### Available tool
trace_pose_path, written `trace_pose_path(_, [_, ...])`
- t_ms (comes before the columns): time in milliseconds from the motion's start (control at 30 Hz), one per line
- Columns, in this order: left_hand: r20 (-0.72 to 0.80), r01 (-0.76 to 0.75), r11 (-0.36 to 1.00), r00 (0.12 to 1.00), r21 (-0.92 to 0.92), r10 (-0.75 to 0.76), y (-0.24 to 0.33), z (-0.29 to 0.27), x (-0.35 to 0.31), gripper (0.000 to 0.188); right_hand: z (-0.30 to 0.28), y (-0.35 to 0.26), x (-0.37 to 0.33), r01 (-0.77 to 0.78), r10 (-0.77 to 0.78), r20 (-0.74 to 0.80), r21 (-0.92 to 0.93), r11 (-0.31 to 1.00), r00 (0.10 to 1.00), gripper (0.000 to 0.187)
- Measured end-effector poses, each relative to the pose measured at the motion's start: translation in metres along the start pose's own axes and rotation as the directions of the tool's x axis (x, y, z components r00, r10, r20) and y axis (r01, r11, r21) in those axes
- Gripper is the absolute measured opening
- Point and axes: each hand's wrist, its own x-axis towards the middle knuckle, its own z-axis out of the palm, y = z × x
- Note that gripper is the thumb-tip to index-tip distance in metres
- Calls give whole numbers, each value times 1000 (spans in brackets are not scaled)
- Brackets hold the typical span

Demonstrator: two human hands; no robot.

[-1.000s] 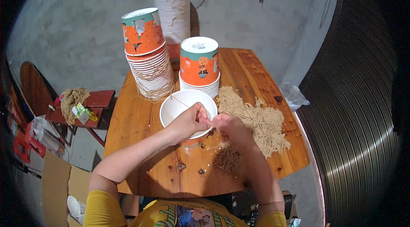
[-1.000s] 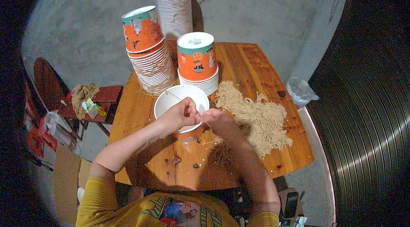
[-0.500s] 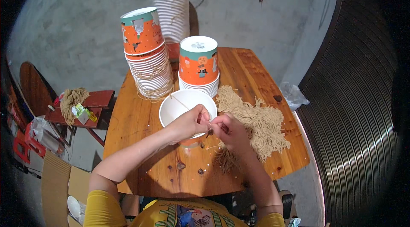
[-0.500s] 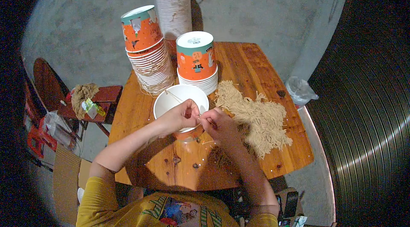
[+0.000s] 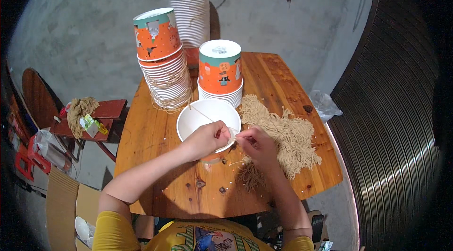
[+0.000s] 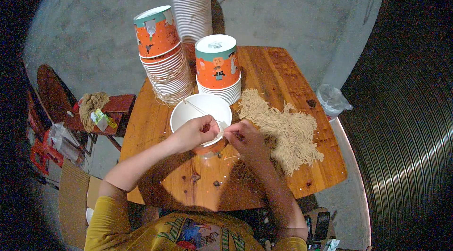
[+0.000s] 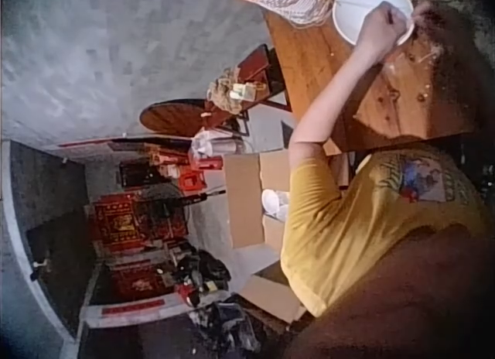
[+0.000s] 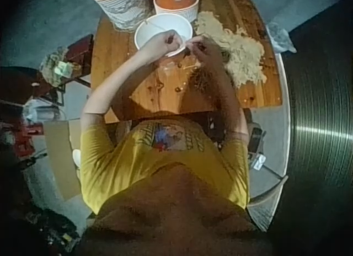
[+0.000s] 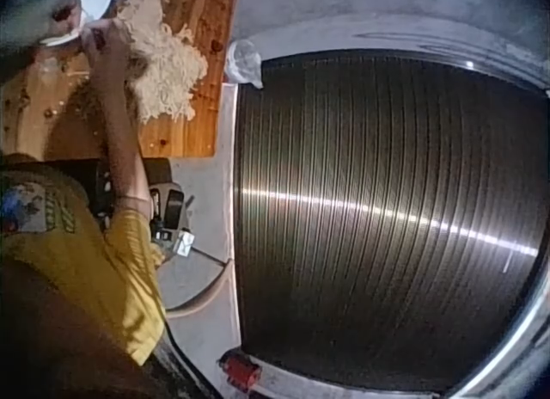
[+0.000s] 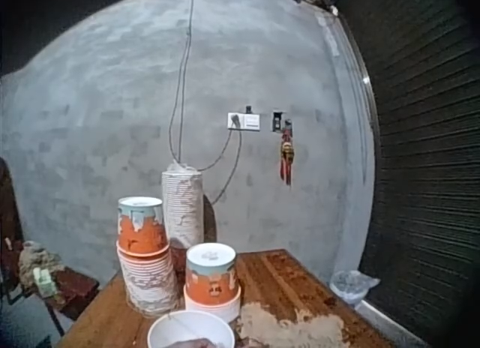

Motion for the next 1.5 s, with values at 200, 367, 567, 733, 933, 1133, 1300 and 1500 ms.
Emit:
trace_pose_path(200, [-9,8,998,1000,-66,-9,-3,4,2,11,0,-4,0,64,-55,66,-134,989,996,18])
trace_pose_path(367, [-53,-19,1000,998,-18,18,1,5,-1,15,2,-13,2,125,-120,37,-243,962,992,19])
trace_pose_path(567, [-154,-109,985,980,136,130,11,7,-7,18,1,-15,1,133,-124,51,-290,948,991,19])
trace_pose_path(733, [-194,-163,938,954,305,229,14,10,-10,14,-1,-7,-3,226,-206,94,-333,916,974,20])
trace_pose_path(933, [-225,-216,887,918,407,327,4,16,-11,13,3,-18,-10,225,-223,54,-415,882,973,15])
trace_pose_path(1133, [-208,-215,862,918,459,339,7,4,-16,14,-10,-20,-16,110,-73,130,-309,945,989,14])
trace_pose_path(1300, [-148,-115,909,971,401,188,23,4,-37,21,-15,-37,-4,195,-163,112,-423,885,980,8])
trace_pose_path(1500, [-56,-384,726,863,571,502,-3,1,-45,19,-7,-39,13,185,-178,54,-384,905,982,5])
